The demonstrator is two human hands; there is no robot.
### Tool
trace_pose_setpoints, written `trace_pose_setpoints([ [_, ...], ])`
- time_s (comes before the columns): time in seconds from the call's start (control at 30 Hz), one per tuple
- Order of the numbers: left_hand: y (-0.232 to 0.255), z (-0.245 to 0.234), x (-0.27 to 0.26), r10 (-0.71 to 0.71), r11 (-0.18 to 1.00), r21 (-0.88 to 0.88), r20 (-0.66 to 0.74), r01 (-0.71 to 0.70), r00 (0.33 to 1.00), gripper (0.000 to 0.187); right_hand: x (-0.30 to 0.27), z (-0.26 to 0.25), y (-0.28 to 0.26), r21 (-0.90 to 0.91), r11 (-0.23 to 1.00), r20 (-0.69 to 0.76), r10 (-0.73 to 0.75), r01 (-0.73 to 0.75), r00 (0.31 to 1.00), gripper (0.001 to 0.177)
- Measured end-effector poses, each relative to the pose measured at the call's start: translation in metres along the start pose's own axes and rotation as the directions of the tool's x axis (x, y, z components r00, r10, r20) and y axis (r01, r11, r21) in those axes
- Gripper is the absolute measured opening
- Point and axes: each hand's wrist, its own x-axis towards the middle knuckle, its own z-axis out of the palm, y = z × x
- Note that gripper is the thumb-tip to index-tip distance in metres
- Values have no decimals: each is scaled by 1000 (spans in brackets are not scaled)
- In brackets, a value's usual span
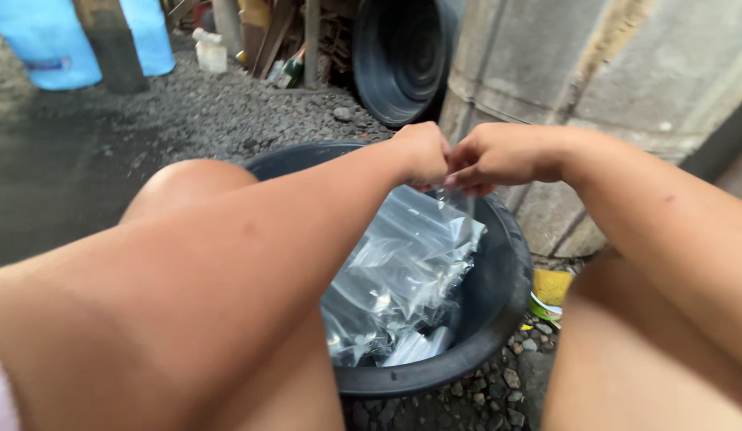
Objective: The person fills long plastic bags with water from a faucet, ties the ends, and places the filled bags into a large black bucket.
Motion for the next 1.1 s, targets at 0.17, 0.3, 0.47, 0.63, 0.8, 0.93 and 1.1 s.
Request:
trace_pose_setpoints([
  [0.17, 25, 13, 4, 29, 997, 68, 13, -30, 1000, 16, -17, -11, 8, -88, 996, 95, 26, -17, 995, 30],
  [0.3, 40, 22, 10, 125, 971, 211, -46, -113, 991, 22, -28, -16, 13, -84, 990, 108, 126, -117, 986, 29],
  [0.47, 56, 29, 9, 74, 978, 196, -25, -68, 997, 23, -36, -19, 20, -76, 989, 151, 137, -126, 979, 31],
  [0.63, 67, 26, 3, 60, 972, 232, -37, -50, 997, 25, -39, -22, 25, -80, 989, 159, 137, -126, 978, 31],
  [0.8, 65, 20, -1, 85, 951, 298, -5, -79, 996, 26, -34, -18, 26, -4, 994, 186, 105, -106, 977, 32],
  [0.93, 53, 10, 1, 52, 917, 394, 36, -62, 998, 24, -25, -15, 13, -5, 997, 197, 73, -73, 978, 32],
  [1.1, 52, 12, -1, -20, 966, 257, 78, -1, 997, 14, -27, -15, 7, -17, 995, 197, 101, -100, 975, 33],
])
